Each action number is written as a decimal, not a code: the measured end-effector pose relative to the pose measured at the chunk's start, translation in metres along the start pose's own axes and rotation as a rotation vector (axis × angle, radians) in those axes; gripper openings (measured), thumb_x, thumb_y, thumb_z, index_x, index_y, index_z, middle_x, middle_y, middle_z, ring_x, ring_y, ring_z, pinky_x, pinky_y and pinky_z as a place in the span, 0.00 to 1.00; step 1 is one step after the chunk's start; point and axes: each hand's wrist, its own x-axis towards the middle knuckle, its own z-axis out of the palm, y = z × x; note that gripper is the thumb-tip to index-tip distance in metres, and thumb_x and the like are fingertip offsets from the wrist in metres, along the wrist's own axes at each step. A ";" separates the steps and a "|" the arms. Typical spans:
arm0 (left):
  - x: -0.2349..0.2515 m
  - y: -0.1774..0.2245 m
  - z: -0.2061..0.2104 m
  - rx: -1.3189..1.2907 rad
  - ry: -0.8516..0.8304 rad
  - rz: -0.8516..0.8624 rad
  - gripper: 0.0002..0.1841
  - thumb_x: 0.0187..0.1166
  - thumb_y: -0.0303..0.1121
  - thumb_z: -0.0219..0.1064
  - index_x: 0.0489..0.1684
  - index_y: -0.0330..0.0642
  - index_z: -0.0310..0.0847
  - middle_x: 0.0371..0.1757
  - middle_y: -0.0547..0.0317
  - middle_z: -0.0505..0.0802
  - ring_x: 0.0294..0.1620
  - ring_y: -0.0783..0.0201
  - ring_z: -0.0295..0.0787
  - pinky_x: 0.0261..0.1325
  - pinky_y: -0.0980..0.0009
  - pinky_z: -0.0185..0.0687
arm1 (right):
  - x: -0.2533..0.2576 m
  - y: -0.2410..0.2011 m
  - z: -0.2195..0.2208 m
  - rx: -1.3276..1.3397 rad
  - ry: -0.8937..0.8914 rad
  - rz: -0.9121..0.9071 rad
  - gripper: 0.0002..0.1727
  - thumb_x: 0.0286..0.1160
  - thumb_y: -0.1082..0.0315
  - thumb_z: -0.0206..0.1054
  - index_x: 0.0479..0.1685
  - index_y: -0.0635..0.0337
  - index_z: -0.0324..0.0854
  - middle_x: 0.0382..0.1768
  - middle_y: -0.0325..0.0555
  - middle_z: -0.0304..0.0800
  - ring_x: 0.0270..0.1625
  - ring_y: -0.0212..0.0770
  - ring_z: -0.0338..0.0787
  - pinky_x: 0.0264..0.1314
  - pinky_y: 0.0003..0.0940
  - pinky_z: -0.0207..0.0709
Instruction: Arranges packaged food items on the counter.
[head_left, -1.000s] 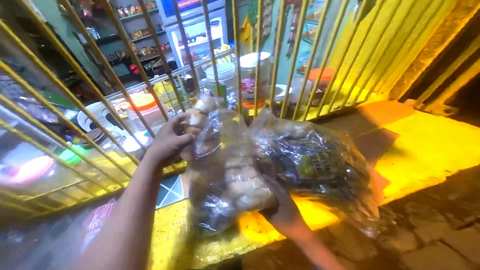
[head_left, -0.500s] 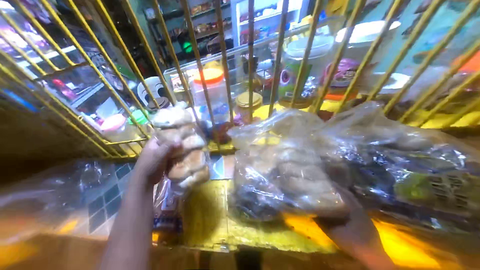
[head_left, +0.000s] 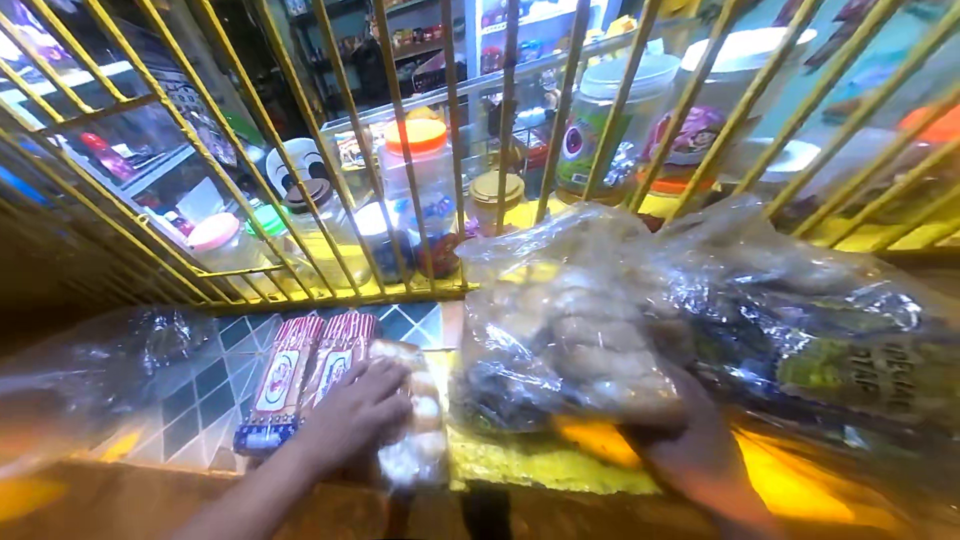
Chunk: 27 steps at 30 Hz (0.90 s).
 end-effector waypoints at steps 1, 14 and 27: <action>-0.006 0.002 0.001 0.013 -0.047 -0.016 0.16 0.83 0.33 0.64 0.65 0.64 0.83 0.87 0.66 0.74 0.91 0.58 0.62 0.88 0.40 0.61 | 0.000 0.000 0.000 -0.007 0.000 -0.004 0.55 0.44 0.50 0.82 0.86 0.51 0.67 0.81 0.49 0.73 0.82 0.46 0.74 0.83 0.50 0.71; -0.005 0.065 -0.004 -0.018 -0.211 -0.379 0.48 0.58 0.70 0.71 0.87 0.69 0.65 0.94 0.54 0.63 0.94 0.39 0.49 0.84 0.28 0.52 | 0.003 -0.014 -0.002 0.053 0.007 0.008 0.52 0.45 0.51 0.83 0.84 0.47 0.70 0.81 0.42 0.74 0.80 0.39 0.76 0.81 0.46 0.74; 0.039 0.033 -0.052 -0.147 -0.010 -0.289 0.35 0.71 0.66 0.68 0.72 0.55 0.83 0.79 0.51 0.81 0.78 0.48 0.78 0.75 0.40 0.77 | 0.001 -0.025 -0.006 0.144 -0.036 0.062 0.63 0.33 0.48 0.90 0.87 0.42 0.65 0.83 0.39 0.70 0.80 0.41 0.76 0.77 0.51 0.78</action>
